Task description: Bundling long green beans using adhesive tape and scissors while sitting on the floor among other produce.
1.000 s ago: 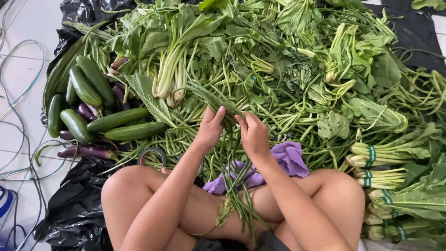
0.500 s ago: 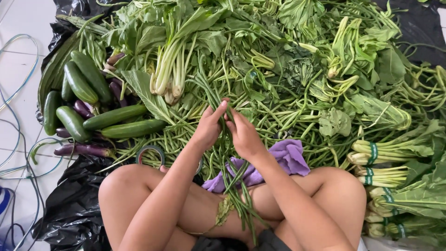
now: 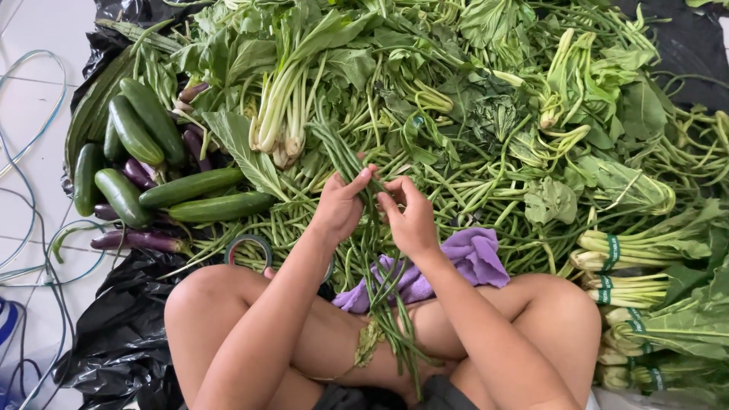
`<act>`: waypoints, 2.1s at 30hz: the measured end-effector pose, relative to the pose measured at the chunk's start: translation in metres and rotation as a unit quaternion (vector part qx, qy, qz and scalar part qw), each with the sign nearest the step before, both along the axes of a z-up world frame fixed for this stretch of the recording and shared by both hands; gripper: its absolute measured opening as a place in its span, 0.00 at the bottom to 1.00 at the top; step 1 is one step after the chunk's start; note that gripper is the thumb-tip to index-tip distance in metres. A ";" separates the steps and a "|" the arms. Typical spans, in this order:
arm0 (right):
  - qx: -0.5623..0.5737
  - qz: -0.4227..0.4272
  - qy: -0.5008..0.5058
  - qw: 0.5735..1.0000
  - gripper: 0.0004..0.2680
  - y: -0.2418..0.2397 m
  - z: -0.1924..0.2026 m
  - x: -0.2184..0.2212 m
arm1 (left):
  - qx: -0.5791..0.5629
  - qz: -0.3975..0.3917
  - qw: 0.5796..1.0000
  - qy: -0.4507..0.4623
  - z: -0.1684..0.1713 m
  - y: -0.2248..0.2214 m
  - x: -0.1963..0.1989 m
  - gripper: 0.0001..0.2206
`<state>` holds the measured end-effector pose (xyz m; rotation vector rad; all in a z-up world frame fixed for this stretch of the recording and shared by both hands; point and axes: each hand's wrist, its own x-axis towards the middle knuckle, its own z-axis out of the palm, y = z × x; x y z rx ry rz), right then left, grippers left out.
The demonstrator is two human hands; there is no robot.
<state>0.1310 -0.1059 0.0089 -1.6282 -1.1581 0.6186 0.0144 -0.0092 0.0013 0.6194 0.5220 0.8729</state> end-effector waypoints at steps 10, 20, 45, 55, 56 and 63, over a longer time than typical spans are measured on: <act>0.041 -0.081 0.172 0.981 0.06 -0.001 0.010 0.001 | -0.006 0.001 1.000 -0.001 -0.020 0.003 0.004 0.17; 0.091 -0.064 0.218 0.970 0.06 0.001 0.009 0.017 | -0.025 -0.076 0.996 -0.029 0.008 -0.006 -0.004 0.18; 0.168 -0.062 0.128 0.975 0.06 0.015 0.047 0.028 | 0.137 -0.095 0.984 0.065 -0.019 -0.010 0.013 0.11; 0.004 0.089 0.115 0.989 0.18 0.023 -0.027 0.012 | 0.085 0.020 0.996 -0.012 -0.013 0.005 0.010 0.09; -0.046 0.175 0.138 0.974 0.20 0.027 -0.053 0.011 | 0.073 0.040 0.996 -0.037 -0.012 0.007 0.011 0.09; -0.129 0.238 0.214 0.939 0.11 0.023 0.000 0.000 | 0.079 0.106 0.987 -0.087 0.019 0.033 -0.009 0.07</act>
